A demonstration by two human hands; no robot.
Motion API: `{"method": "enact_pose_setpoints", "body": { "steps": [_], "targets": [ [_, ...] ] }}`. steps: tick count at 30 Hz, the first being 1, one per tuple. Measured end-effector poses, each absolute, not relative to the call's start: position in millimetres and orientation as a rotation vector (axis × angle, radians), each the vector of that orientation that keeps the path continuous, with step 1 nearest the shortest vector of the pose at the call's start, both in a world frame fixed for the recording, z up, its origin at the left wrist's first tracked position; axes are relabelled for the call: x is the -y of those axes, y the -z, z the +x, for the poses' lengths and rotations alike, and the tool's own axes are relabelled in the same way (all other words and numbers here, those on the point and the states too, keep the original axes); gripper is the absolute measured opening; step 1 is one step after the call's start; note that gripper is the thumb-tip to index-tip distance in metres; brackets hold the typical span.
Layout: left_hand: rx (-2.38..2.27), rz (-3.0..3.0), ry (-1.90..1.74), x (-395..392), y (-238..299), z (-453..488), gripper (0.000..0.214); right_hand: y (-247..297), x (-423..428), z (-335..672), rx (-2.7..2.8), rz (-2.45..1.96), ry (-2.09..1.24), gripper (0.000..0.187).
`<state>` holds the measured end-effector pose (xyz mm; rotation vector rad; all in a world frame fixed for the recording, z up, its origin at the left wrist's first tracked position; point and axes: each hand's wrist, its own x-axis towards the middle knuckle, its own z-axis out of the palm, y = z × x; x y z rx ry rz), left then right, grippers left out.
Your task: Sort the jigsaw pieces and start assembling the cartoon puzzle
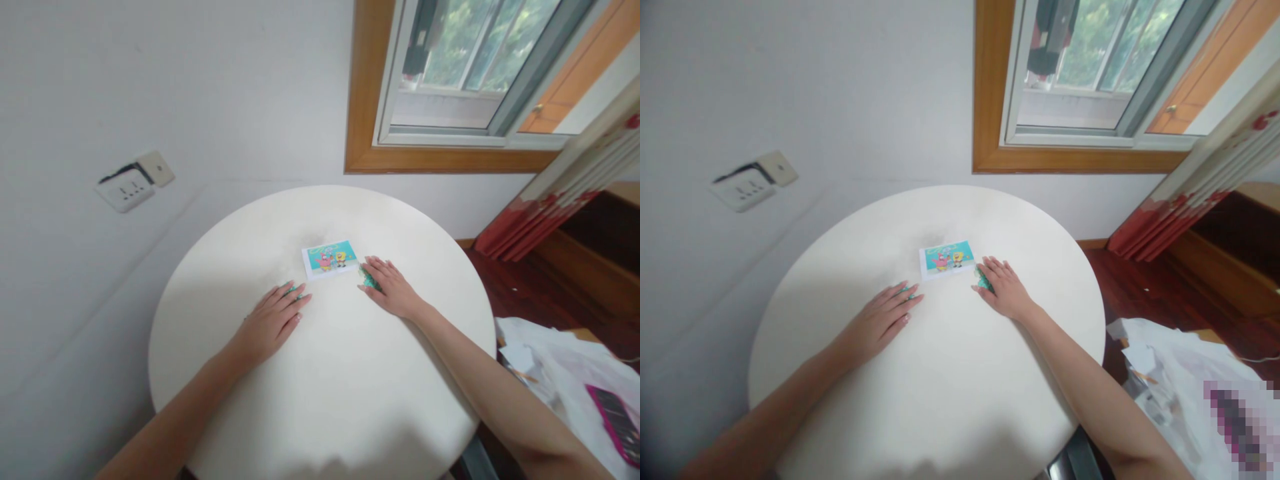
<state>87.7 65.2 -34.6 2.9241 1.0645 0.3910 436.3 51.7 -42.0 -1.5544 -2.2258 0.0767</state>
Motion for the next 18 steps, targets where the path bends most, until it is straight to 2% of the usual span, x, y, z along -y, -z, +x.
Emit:
{"method": "enact_pose_setpoints", "body": {
  "steps": [18],
  "targets": [
    [-1.084,2.875,-0.445,-80,32,99,0.042,39,-53,438,2.266,-1.552,-0.118,0.054]
  ]
}}
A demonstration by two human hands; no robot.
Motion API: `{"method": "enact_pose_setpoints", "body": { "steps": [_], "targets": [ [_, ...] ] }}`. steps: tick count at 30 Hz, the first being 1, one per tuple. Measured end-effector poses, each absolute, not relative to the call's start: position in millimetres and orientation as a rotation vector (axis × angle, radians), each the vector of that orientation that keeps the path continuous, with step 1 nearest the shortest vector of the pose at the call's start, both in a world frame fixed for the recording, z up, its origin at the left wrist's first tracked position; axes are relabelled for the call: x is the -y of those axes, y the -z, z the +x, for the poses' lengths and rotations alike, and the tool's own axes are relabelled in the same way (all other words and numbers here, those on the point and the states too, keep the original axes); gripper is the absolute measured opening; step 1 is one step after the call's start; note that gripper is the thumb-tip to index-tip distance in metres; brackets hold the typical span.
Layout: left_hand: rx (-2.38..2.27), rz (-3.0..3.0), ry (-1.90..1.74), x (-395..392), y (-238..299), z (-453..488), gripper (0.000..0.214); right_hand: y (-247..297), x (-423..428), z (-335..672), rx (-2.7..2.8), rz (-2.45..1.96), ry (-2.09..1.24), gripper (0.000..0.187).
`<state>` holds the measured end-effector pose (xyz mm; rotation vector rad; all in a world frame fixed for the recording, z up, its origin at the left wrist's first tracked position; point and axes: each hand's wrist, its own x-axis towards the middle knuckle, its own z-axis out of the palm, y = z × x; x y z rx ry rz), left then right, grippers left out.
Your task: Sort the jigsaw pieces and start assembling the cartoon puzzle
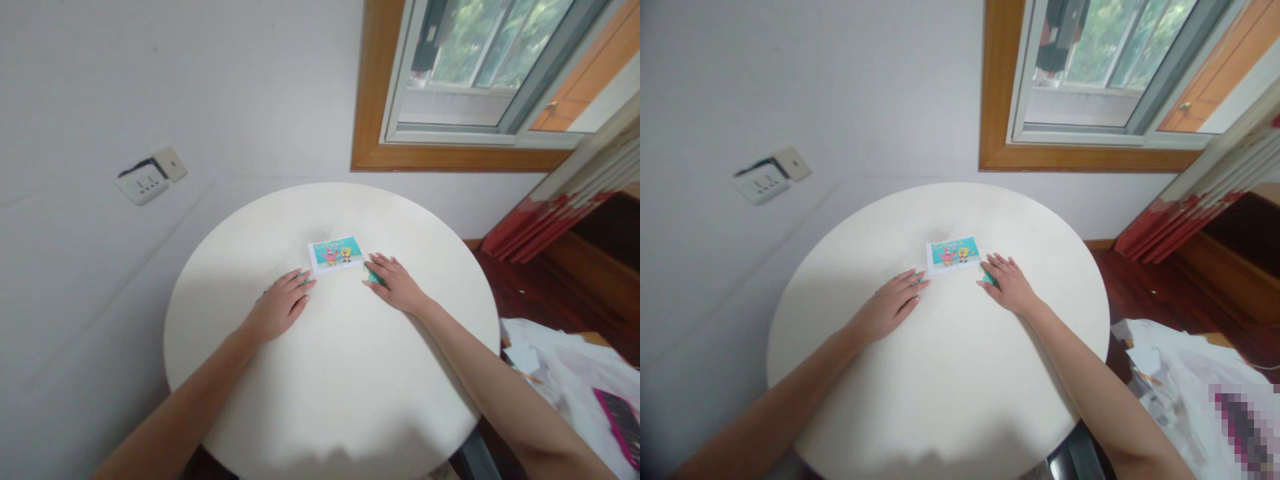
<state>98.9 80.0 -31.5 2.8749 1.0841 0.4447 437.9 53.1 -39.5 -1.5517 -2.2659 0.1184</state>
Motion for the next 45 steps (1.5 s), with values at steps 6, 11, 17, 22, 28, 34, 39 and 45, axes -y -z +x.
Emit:
{"method": "enact_pose_setpoints", "body": {
  "steps": [6,11,17,22,28,34,39,45],
  "targets": [
    [-1.098,2.876,-0.462,-78,29,100,0.041,38,-53,439,2.318,-1.503,-0.133,0.052],
    [-1.103,2.883,-0.476,-76,29,99,0.04,36,-49,439,2.36,-1.437,-0.158,0.046],
    [-1.106,2.904,-0.479,-77,30,99,0.04,28,-29,431,2.444,-1.335,-0.213,0.043],
    [-1.108,2.933,-0.497,-74,26,100,0.04,19,-10,415,2.555,-1.2,-0.247,0.045],
    [-1.108,2.966,-0.547,-70,22,102,0.041,17,1,398,2.604,-1.084,-0.285,0.047],
    [-1.057,2.995,-0.593,-67,15,103,0.037,11,7,391,2.552,-1.023,-0.561,0.056],
    [-0.977,2.914,-0.601,-63,-3,121,0.035,24,-2,405,2.14,-0.961,-0.918,0.064],
    [-0.948,2.791,-0.468,-55,-17,169,0.027,33,-22,424,1.935,-1.185,-0.602,0.052]
  ]
}}
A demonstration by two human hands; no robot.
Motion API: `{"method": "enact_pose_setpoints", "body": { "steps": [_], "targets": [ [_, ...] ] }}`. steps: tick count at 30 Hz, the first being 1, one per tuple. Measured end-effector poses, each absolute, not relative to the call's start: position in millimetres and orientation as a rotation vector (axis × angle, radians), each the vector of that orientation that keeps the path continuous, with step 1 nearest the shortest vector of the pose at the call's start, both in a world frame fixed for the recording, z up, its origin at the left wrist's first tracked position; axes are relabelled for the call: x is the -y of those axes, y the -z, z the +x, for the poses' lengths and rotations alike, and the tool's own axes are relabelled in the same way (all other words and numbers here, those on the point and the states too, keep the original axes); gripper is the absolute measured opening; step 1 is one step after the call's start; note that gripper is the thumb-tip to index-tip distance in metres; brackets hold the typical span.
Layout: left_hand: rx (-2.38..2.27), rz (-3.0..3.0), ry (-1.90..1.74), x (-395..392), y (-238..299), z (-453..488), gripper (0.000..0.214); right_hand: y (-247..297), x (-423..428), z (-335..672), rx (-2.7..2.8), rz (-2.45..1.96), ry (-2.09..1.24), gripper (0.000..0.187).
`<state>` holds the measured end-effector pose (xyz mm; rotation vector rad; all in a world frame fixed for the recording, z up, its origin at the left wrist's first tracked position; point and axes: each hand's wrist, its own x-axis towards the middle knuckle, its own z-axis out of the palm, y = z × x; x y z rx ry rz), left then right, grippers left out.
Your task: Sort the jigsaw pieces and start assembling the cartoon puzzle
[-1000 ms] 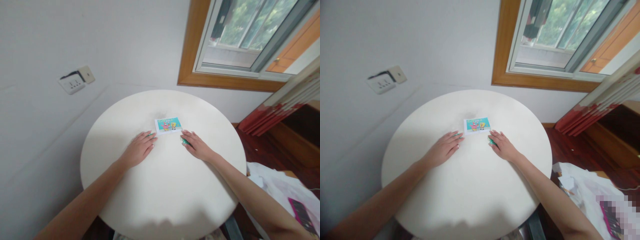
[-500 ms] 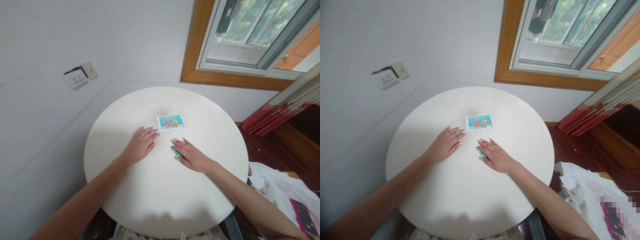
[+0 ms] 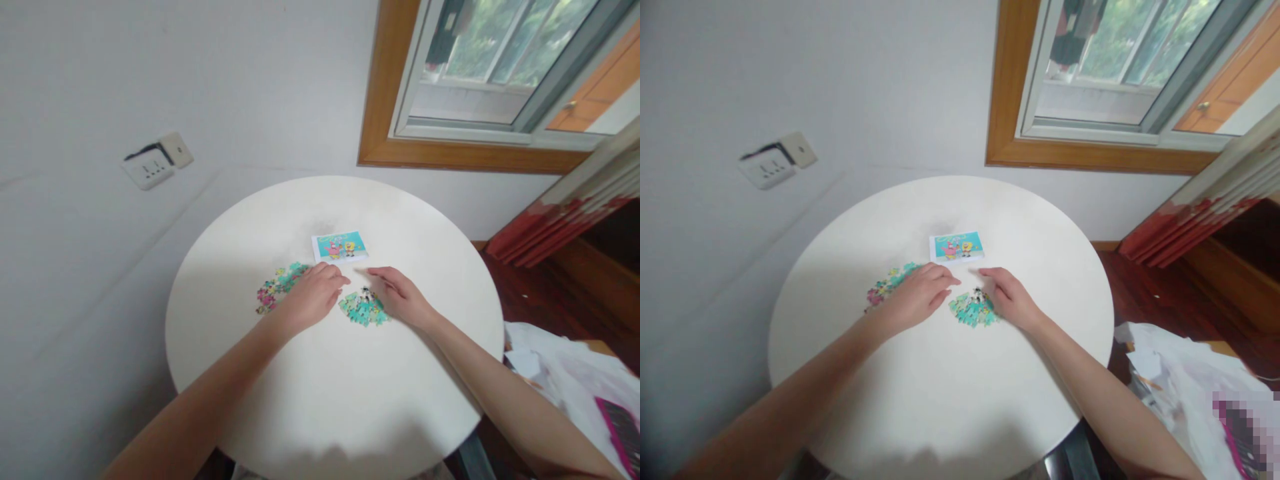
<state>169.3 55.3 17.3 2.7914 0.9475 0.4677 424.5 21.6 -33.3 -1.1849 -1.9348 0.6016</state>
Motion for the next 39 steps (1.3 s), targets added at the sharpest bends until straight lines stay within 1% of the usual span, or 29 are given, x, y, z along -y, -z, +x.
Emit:
{"method": "enact_pose_setpoints", "body": {
  "steps": [3,9,11,13,15,21,27,30,34,39],
  "targets": [
    [-0.937,2.759,-0.44,-50,-14,184,0.021,26,-25,428,2.002,-1.207,-0.519,0.041],
    [-0.866,2.719,-0.428,-48,0,177,0.02,18,-23,430,2.244,-1.209,-0.386,0.038],
    [-0.805,2.667,-0.439,-49,3,173,0.027,17,-23,431,2.283,-1.201,-0.392,0.037],
    [-0.789,2.634,-0.432,-49,5,171,0.037,16,-22,432,2.3,-1.201,-0.407,0.035],
    [-0.793,2.621,-0.427,-48,5,172,0.042,15,-20,432,2.301,-1.198,-0.425,0.034],
    [-0.782,2.585,-0.451,-42,6,177,0.036,14,-14,433,2.245,-1.222,-0.459,0.035],
    [-0.75,2.521,-0.45,-40,8,179,0.041,19,-16,436,2.108,-1.274,-0.503,0.025],
    [-0.744,2.488,-0.478,-40,9,179,0.037,19,-15,436,2.077,-1.255,-0.521,0.019],
    [-0.725,2.453,-0.505,-40,10,177,0.034,12,-11,434,2.08,-1.188,-0.578,0.019],
    [-0.7,2.425,-0.497,-40,9,175,0.031,6,-6,432,2.106,-1.151,-0.568,0.027]
  ]
}}
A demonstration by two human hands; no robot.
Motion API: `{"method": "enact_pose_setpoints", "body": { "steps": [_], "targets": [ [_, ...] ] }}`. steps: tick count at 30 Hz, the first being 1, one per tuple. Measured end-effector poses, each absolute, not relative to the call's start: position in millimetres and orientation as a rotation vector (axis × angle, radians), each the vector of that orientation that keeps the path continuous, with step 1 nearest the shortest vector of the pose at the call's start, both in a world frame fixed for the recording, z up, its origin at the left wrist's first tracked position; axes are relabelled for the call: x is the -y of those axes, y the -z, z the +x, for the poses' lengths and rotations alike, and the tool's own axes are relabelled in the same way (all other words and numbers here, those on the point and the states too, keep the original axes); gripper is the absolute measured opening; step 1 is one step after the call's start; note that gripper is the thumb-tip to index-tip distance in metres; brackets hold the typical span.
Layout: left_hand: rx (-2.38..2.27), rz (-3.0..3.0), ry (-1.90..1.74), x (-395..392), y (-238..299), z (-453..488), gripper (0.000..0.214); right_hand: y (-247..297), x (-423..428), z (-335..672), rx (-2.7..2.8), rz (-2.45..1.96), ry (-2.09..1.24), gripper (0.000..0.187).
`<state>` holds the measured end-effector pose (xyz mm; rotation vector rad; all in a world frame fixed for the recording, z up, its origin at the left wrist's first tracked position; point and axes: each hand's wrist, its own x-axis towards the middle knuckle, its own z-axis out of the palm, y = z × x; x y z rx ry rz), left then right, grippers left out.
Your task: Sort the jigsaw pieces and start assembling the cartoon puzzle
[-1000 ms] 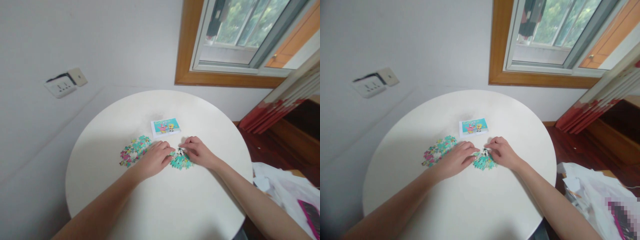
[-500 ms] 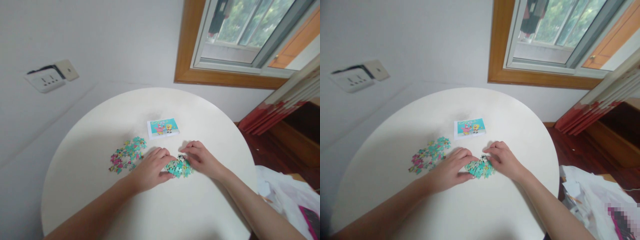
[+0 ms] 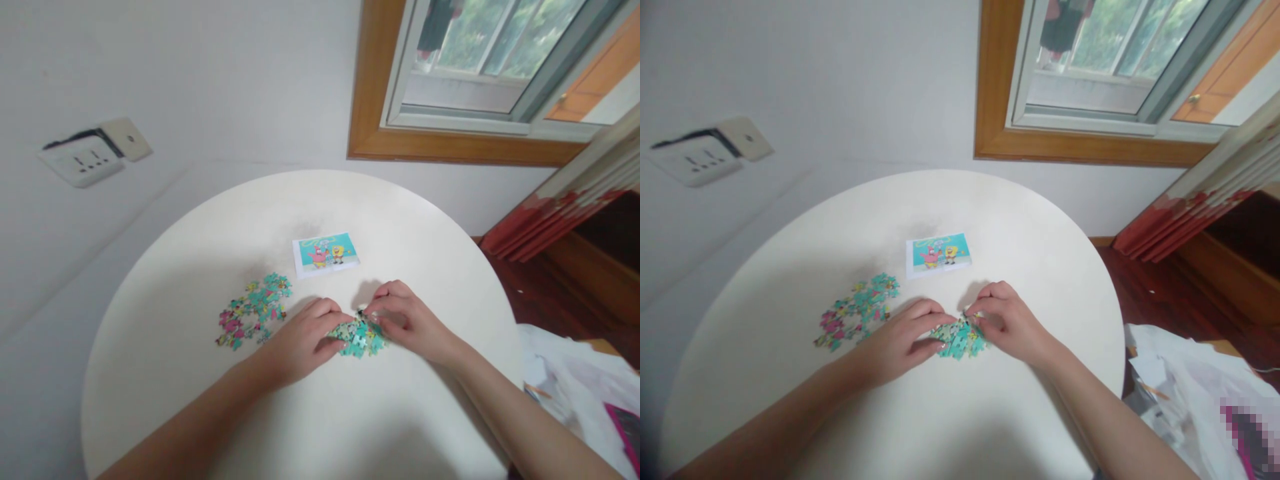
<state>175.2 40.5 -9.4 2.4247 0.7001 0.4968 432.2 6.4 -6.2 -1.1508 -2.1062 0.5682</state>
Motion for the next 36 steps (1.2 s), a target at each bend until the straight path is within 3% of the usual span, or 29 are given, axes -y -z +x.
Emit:
{"method": "enact_pose_setpoints", "body": {
  "steps": [13,21,36],
  "targets": [
    [-0.709,2.362,-0.539,-46,11,174,0.025,7,-4,425,2.179,-1.057,-0.572,0.017],
    [-0.719,2.347,-0.649,-52,18,173,0.021,13,-4,420,2.273,-1.031,-0.451,0.026],
    [-0.743,2.32,-0.636,-53,17,174,0.021,15,-7,420,2.226,-1.052,-0.496,0.026]
  ]
}}
